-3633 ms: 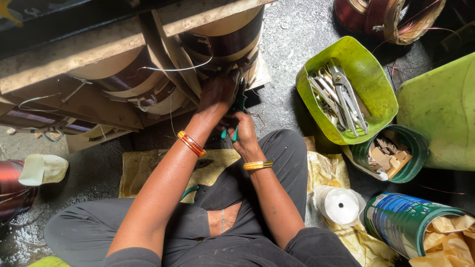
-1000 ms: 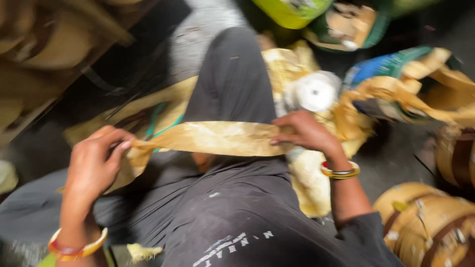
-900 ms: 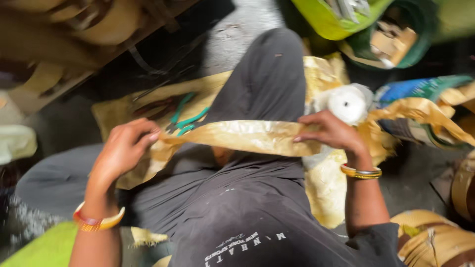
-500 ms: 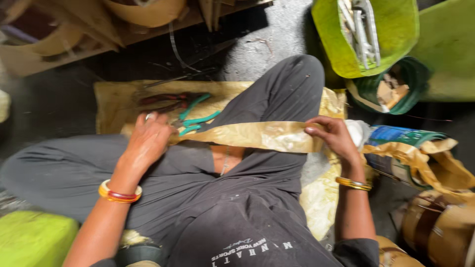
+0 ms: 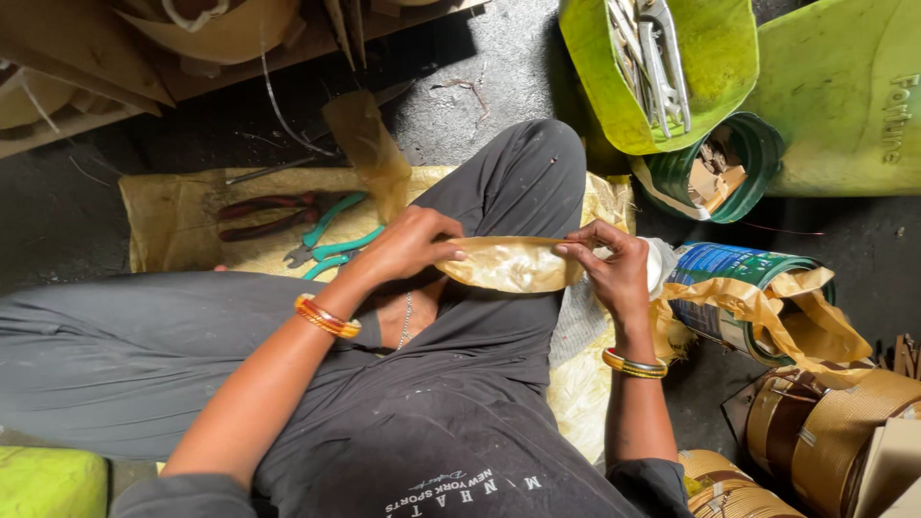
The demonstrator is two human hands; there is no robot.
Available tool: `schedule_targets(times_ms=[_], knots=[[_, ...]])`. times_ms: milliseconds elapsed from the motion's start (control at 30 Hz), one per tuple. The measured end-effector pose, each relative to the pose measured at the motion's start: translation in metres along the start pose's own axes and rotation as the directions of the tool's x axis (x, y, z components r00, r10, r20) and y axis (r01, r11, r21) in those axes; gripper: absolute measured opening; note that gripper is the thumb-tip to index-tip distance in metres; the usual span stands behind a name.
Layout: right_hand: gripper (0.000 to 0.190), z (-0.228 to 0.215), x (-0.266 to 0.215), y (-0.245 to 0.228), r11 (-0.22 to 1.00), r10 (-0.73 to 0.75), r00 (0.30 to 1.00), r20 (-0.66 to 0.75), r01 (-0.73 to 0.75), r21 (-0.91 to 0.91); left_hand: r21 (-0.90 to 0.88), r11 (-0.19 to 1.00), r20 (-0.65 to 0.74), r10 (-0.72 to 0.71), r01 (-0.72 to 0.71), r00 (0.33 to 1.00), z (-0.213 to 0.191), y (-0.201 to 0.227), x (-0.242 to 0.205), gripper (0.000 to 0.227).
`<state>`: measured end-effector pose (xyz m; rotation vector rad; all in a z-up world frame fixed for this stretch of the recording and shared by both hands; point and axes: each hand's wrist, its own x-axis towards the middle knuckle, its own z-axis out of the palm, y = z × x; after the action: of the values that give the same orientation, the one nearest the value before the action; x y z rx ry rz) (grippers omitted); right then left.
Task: The person sits on the floor and uses pliers to cut a white wire. They then fold a strip of brown paper and insert it into a cylindrical copper-wound component, repeating this process with multiple paper strips.
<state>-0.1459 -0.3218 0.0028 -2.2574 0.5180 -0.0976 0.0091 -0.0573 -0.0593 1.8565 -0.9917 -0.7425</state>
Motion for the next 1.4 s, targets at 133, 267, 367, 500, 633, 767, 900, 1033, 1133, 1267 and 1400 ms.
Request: schedule_targets(times_ms=[133, 267, 367, 500, 633, 767, 900, 1033, 1133, 1267, 1400], knots=[[0.015, 0.018, 0.004, 0.015, 0.964, 0.102, 0.994, -0.027, -0.092, 0.249, 0.118, 0.988, -0.101, -0.089, 0.101, 0.991, -0.001, 0.002, -0.013, 0.024], [0.021, 0.025, 0.005, 0.022, 0.933, 0.113, 0.992, -0.061, -0.085, 0.348, 0.28, 0.956, -0.266, -0.011, 0.089, 0.964, 0.005, 0.013, -0.021, 0.015], [0.014, 0.022, -0.004, 0.021, 0.966, 0.013, 0.987, -0.161, 0.029, 0.259, 0.468, 0.876, -0.38, 0.081, 0.115, 0.922, 0.015, 0.015, -0.029, 0.007], [0.008, 0.021, -0.018, 0.007, 0.949, -0.118, 0.978, -0.172, 0.162, 0.271, 0.578, 0.784, -0.491, 0.115, 0.225, 0.864, 0.038, 0.015, -0.05, 0.021], [0.011, 0.022, -0.029, -0.008, 0.96, -0.276, 0.944, -0.181, 0.28, -0.002, 0.608, 0.603, -0.55, -0.149, 0.517, 0.821, 0.051, 0.011, -0.061, 0.041], [0.011, 0.023, -0.025, -0.012, 0.958, -0.286, 0.949, -0.131, 0.281, -0.052, 0.53, 0.429, -0.562, -0.468, 0.732, 0.682, 0.027, 0.007, -0.07, 0.062], [0.008, 0.025, -0.018, 0.004, 0.981, -0.164, 0.978, -0.127, 0.175, 0.08, 0.507, 0.666, -0.54, -0.25, 0.548, 0.804, 0.013, 0.018, -0.066, 0.064], [0.008, 0.038, -0.016, 0.019, 0.944, -0.047, 0.989, -0.139, 0.089, 0.316, 0.431, 0.888, -0.352, 0.002, 0.16, 0.936, 0.014, 0.021, -0.037, 0.033], [0.006, 0.04, -0.011, 0.026, 0.913, 0.038, 0.986, -0.164, 0.033, 0.407, 0.135, 0.985, -0.266, -0.072, 0.111, 0.961, 0.016, 0.01, -0.023, 0.023], [0.008, 0.034, -0.01, 0.036, 0.904, 0.123, 0.984, -0.13, -0.057, 0.423, 0.013, 0.999, -0.278, -0.045, 0.051, 0.959, 0.024, -0.008, -0.029, 0.024], [0.011, 0.045, -0.003, 0.036, 0.883, 0.092, 0.983, -0.159, -0.007, 0.469, 0.024, 0.983, -0.304, -0.169, 0.185, 0.938, 0.033, -0.021, -0.034, 0.032]])
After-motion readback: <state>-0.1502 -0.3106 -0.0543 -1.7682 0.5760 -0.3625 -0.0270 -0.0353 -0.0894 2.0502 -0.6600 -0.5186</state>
